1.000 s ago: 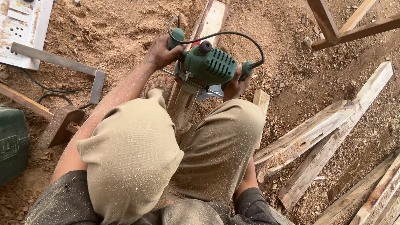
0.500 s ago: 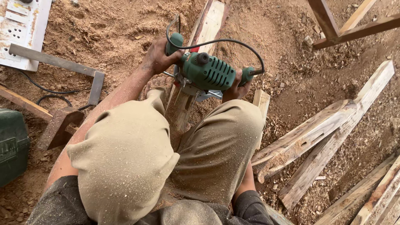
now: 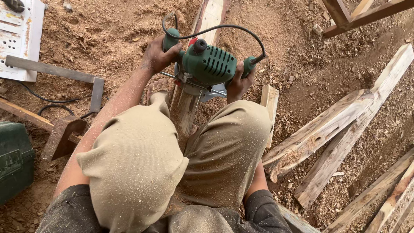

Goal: The person sits on the ground with a wood plank between their legs and uses a handheld router to cut slots along the plank. They guide the router along the wood, clear sawdust from the slots by hand, reposition the plank, and continue routing additional slots.

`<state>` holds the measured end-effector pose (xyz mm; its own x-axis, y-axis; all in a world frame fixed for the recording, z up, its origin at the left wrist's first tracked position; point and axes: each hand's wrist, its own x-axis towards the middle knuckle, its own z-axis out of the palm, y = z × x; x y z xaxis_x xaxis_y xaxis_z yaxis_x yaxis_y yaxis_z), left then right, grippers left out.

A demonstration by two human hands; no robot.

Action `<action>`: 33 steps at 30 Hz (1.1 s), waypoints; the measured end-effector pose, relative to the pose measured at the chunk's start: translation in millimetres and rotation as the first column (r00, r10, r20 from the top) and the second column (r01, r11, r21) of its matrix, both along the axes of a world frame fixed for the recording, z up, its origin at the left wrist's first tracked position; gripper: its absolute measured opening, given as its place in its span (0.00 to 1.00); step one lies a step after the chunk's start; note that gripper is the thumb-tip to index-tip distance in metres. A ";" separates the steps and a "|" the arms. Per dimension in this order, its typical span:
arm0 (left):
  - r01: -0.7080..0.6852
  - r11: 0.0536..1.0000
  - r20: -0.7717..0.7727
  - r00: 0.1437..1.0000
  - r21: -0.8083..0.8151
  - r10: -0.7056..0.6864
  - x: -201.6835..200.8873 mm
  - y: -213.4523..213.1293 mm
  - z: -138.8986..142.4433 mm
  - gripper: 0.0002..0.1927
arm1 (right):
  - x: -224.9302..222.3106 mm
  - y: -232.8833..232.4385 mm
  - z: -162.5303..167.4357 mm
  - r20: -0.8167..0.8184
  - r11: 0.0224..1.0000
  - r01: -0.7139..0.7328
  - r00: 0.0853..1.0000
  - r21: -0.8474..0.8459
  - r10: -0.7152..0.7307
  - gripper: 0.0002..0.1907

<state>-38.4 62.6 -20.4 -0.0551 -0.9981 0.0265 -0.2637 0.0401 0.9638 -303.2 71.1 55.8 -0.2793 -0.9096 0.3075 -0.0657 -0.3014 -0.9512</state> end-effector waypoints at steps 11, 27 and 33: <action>0.011 0.994 -0.063 0.998 -0.106 -0.018 -3.5 -19.9 11.4 0.26 | -2.5 -14.4 2.3 -0.095 0.997 0.027 0.995 -0.071 -0.034 0.25; 0.012 0.990 -0.035 0.999 -0.139 -0.017 -1.3 -47.6 -7.7 0.23 | -21.7 -42.4 -24.9 0.156 0.976 -0.216 0.964 -0.007 0.214 0.31; 0.036 0.997 -0.071 0.997 0.067 -0.031 3.5 -63.1 -18.3 0.24 | -36.2 -56.2 -49.6 0.299 0.920 -0.282 0.934 0.272 0.198 0.33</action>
